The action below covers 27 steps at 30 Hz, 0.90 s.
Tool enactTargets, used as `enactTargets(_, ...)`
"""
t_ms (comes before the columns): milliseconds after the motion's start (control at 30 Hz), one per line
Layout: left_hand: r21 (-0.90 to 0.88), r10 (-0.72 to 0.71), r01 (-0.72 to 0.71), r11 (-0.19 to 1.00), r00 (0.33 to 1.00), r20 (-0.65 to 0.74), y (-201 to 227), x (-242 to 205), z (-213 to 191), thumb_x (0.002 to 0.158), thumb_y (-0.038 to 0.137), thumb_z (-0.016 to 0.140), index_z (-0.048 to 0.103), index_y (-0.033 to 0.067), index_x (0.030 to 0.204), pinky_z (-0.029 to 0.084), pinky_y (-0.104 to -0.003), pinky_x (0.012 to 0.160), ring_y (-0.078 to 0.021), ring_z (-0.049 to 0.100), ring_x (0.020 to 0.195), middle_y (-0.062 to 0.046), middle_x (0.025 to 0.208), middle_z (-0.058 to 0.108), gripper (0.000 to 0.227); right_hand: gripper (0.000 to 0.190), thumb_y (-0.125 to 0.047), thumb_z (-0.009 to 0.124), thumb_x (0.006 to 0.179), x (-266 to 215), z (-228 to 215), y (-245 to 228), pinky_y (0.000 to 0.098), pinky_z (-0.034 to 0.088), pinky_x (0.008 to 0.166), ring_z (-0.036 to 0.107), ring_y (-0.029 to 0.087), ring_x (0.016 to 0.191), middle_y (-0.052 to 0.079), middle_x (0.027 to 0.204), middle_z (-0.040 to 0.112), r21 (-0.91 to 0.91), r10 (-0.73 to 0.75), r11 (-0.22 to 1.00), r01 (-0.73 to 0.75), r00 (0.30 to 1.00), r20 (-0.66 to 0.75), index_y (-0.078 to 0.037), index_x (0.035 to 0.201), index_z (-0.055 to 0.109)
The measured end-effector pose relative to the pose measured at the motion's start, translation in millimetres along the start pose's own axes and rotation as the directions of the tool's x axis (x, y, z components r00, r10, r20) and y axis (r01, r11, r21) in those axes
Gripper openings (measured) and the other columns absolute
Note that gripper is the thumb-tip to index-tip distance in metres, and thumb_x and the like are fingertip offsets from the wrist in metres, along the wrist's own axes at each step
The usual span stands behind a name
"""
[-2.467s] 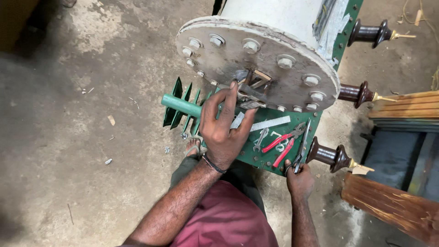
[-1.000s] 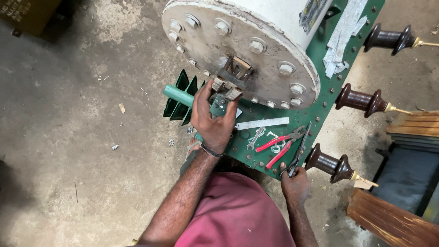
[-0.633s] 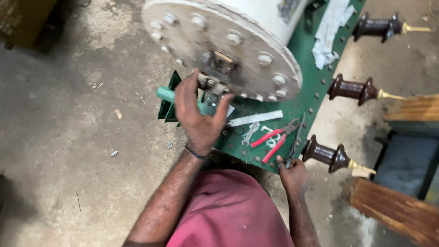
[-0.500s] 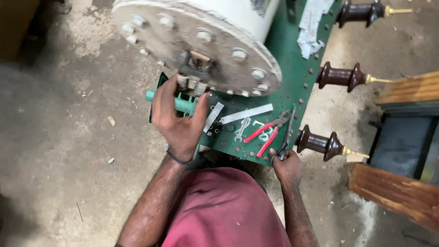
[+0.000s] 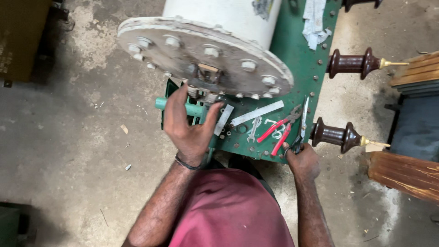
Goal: The person marks a small piece of cardboard using a metal template and a pen, then cuts along the marked lines with shears. The person handles the cardboard and shears throughout, trimming the edges to shape.
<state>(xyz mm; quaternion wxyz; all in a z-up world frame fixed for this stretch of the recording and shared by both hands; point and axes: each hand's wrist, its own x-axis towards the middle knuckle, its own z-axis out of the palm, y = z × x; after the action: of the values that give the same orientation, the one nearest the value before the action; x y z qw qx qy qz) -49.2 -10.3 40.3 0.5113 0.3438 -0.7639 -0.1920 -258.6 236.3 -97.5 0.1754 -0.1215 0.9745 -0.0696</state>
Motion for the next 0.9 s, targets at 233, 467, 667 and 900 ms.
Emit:
enactTargets(233,-0.012,-0.069,0.069,0.998,0.997,0.039,-1,0,-11,0.083,0.011,0.091,0.061,-0.0040,0.133,0.058,-0.043,0.094,-0.0324,0.069,0.108,-0.019,0.119,0.068,0.061,0.062,-0.062,0.083,0.077,1,3,3,0.0491,0.057,0.073,0.073,0.038,0.083,0.019,0.085,0.074,-0.081,-0.042,0.996,0.038,0.998,-0.048,-0.004,0.099,0.074)
enactTargets(467,-0.118,0.023,-0.023,0.993,1.000,-0.002,-13,-17,-7,0.081,0.008,0.088,0.056,-0.0018,0.130,0.062,-0.039,0.098,-0.0313,0.070,0.113,-0.020,0.120,0.067,0.060,0.061,-0.057,0.088,0.072,-6,17,6,0.0479,0.057,0.071,0.073,0.035,0.079,0.014,0.080,0.074,-0.030,-0.044,0.999,0.039,0.982,-0.185,-0.004,0.097,0.071)
enactTargets(667,-0.480,-0.123,0.196,0.855,0.976,0.180,-29,-50,-30,0.092,0.015,0.080,0.037,0.0048,0.140,0.058,-0.035,0.102,-0.0230,0.057,0.123,-0.016,0.131,0.047,0.065,0.059,-0.051,0.093,0.071,-8,18,3,0.0468,0.057,0.068,0.072,0.034,0.076,0.015,0.080,0.074,-0.041,-0.120,0.993,0.113,0.961,-0.249,-0.002,0.094,0.070)
enactTargets(900,-0.443,-0.209,0.677,0.588,0.656,0.725,-48,-93,-61,0.087,0.013,0.066,0.042,-0.0011,0.142,0.053,-0.033,0.096,-0.0155,0.054,0.105,-0.007,0.113,0.051,0.061,0.061,-0.040,0.099,0.061,12,-3,22,0.0388,0.059,0.063,0.072,0.023,0.070,0.010,0.075,0.071,0.169,-0.116,0.979,0.113,0.993,0.004,-0.001,0.095,0.065)
